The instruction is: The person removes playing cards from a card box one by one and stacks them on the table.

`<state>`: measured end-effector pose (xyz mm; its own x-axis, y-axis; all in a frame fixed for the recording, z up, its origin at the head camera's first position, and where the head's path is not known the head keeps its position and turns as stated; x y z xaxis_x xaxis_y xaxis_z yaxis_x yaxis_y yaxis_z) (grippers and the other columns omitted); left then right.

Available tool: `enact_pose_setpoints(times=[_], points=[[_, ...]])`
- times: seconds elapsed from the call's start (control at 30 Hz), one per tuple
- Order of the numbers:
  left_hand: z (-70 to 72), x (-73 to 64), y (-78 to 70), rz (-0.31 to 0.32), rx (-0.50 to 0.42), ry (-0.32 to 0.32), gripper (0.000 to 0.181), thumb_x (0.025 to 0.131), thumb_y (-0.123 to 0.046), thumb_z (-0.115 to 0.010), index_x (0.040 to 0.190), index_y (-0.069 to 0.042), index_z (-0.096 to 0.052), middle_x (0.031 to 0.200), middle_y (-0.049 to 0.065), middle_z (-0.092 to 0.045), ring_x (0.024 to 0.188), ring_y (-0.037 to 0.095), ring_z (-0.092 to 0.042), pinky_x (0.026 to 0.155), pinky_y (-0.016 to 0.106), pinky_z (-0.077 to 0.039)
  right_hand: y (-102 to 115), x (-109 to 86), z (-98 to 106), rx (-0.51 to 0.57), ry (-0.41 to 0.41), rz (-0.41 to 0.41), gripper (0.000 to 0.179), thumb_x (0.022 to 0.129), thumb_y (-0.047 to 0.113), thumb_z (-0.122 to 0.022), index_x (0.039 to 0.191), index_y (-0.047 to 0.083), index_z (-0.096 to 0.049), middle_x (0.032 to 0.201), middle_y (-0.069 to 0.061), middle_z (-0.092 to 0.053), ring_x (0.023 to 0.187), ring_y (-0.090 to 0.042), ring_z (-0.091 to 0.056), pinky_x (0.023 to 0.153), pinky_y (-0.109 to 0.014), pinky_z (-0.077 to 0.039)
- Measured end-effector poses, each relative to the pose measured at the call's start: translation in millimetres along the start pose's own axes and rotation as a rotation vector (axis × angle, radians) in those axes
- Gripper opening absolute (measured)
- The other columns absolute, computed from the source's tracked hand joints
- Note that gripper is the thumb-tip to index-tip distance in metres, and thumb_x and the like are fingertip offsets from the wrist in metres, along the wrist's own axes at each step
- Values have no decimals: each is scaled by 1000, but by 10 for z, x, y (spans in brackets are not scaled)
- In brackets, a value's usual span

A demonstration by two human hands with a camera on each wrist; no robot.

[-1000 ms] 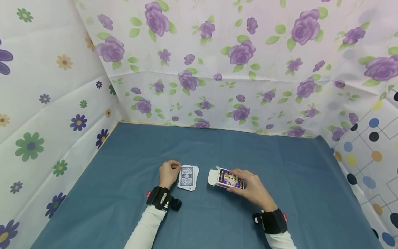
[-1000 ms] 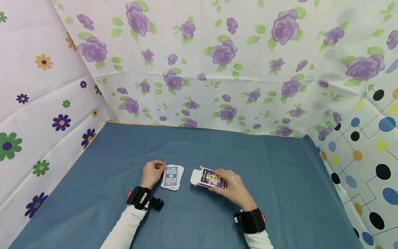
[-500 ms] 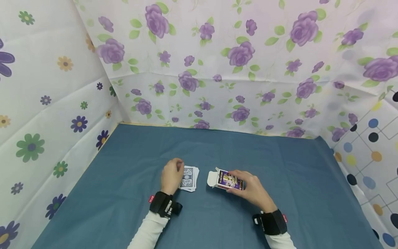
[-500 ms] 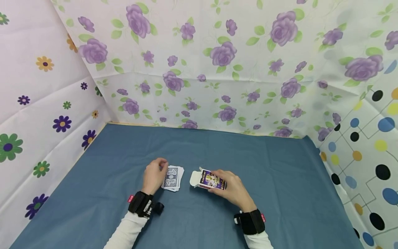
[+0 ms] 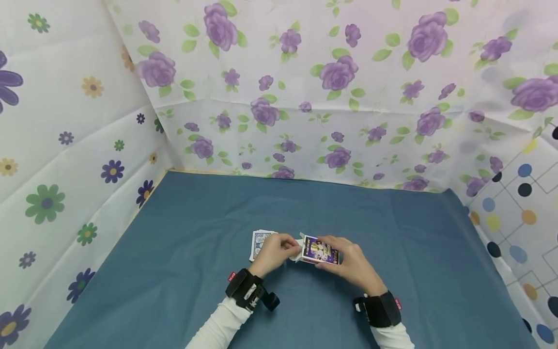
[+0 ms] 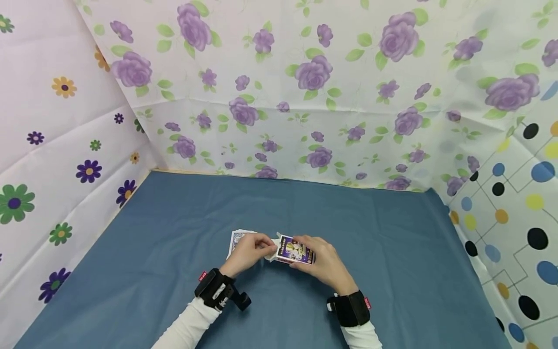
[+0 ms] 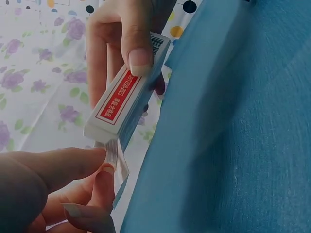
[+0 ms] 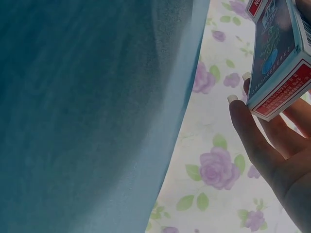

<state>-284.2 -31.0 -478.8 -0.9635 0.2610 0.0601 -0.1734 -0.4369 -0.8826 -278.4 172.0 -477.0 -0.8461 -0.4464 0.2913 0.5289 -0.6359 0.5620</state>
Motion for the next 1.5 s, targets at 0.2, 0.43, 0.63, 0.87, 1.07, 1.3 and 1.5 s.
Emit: enact_pose_setpoints(times=[0.2,0.43,0.63,0.87,1.07,1.3,1.5], points=[[-7,7,61,39,-65,17,19,91,-21,-68,92,-3,-72,80,11,-70,68,22,-61,56,23,-41,23,6,32,1,-1,9,65,76,40,-80,134,18,-59,131,-12,-62,120,-32,-58,91,-49,-50],[-30,-3,80,77,-90,28,20,92,-22,-66,90,-2,-70,74,7,-65,60,13,-53,53,23,-39,98,2,27,0,6,31,68,74,35,-83,135,18,-58,131,-12,-62,121,-32,-58,92,-49,-50],[-56,-57,59,125,-42,149,20,92,-15,-63,76,-3,-68,65,19,-62,49,9,-41,48,23,-31,141,-9,34,11,-3,36,72,72,34,-84,136,18,-57,132,-10,-62,120,-30,-58,90,-47,-51],[-41,-50,33,132,-103,268,20,91,-8,-61,78,4,-70,66,18,-62,51,8,-40,51,23,-31,141,-5,39,15,-12,61,74,73,37,-84,139,18,-54,133,-5,-61,120,-26,-59,88,-44,-52],[-32,-33,40,125,-151,260,17,92,-9,-61,84,3,-71,70,20,-64,57,14,-47,54,23,-36,128,5,52,17,-20,52,74,73,35,-84,139,19,-54,133,-4,-61,120,-26,-58,88,-44,-52],[-28,-25,72,112,-252,266,20,94,-14,-63,92,5,-70,84,29,-67,60,14,-56,57,29,-43,114,1,63,16,-20,39,73,74,36,-83,139,19,-54,132,-6,-61,120,-26,-59,87,-43,-52],[22,-13,115,142,-324,289,23,94,-15,-62,95,7,-68,69,4,-64,57,8,-50,54,23,-36,85,5,72,15,-24,26,72,74,36,-83,139,22,-54,132,-5,-62,119,-25,-59,87,-43,-52]])
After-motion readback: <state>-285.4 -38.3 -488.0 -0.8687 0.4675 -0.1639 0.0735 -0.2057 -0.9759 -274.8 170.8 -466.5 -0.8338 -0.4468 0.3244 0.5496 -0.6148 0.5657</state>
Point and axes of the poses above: each hand's wrist, its own x-axis towards the middle knuckle, its own z-axis out of the back of the hand, y = z × x, the point moved 5 cm from there along x, towards the middle knuckle
